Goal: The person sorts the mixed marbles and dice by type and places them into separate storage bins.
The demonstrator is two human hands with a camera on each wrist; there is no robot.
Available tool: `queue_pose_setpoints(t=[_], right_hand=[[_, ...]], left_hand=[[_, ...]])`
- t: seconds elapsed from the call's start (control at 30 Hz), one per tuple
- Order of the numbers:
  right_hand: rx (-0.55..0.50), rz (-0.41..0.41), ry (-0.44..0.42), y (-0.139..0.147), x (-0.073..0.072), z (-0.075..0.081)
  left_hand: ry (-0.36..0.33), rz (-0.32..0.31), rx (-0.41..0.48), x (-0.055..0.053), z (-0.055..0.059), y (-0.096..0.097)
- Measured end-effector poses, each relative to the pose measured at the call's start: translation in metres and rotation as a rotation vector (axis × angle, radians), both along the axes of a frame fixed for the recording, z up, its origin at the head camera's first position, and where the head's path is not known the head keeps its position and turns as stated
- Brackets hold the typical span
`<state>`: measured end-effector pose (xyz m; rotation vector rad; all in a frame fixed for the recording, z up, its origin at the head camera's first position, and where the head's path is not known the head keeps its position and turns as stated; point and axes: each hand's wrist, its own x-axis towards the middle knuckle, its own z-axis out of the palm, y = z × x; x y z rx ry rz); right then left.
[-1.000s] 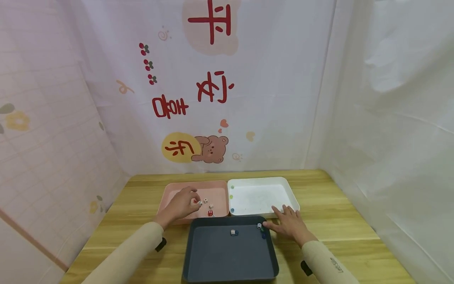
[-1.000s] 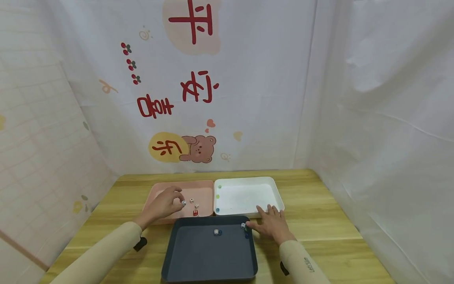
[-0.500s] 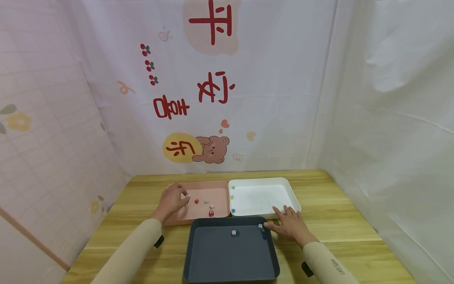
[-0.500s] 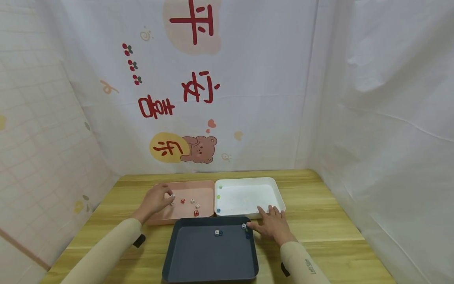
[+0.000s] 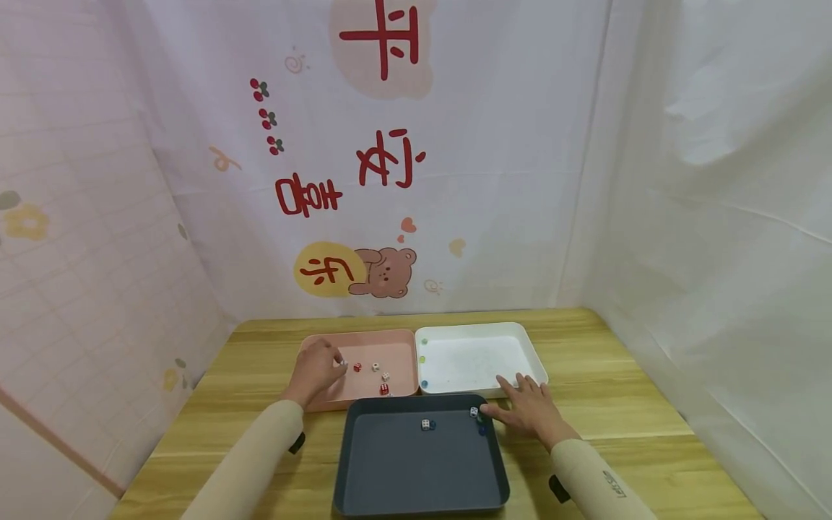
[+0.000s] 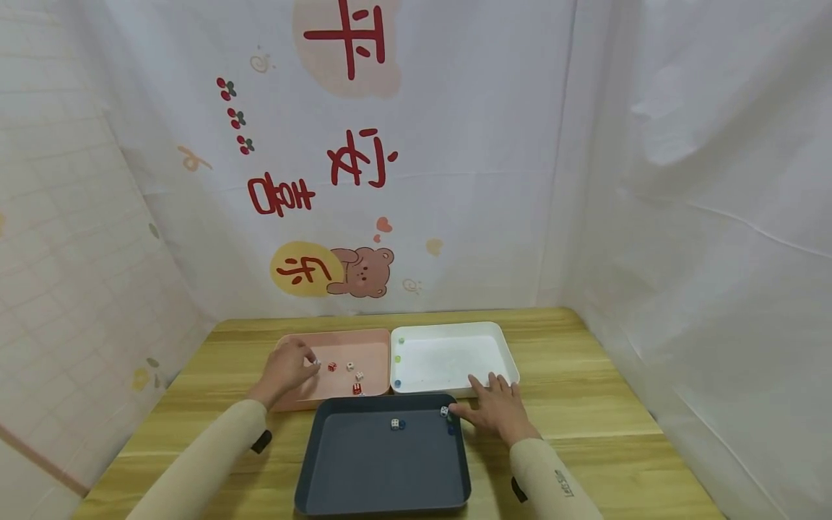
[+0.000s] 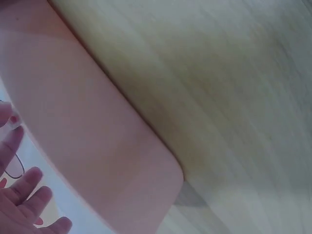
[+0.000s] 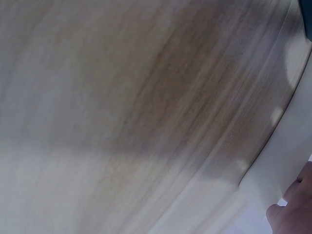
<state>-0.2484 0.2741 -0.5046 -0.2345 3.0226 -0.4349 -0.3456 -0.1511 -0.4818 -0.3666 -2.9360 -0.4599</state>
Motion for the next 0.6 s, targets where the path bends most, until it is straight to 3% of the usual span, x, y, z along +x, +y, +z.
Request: queue_pose_setpoints(t=[0.23,0.6], right_hand=[[0.003,-0.001,0.001,-0.0008,-0.0002,-0.0012],[0.005,0.003,-0.005,-0.0014,0.0024,0.0016]], left_hand=[[-0.007,0.004,-0.024,0.0021,-0.0029,0.0018],[-0.030,-0.013,0.028,0.0044,-0.0011,0.0036]])
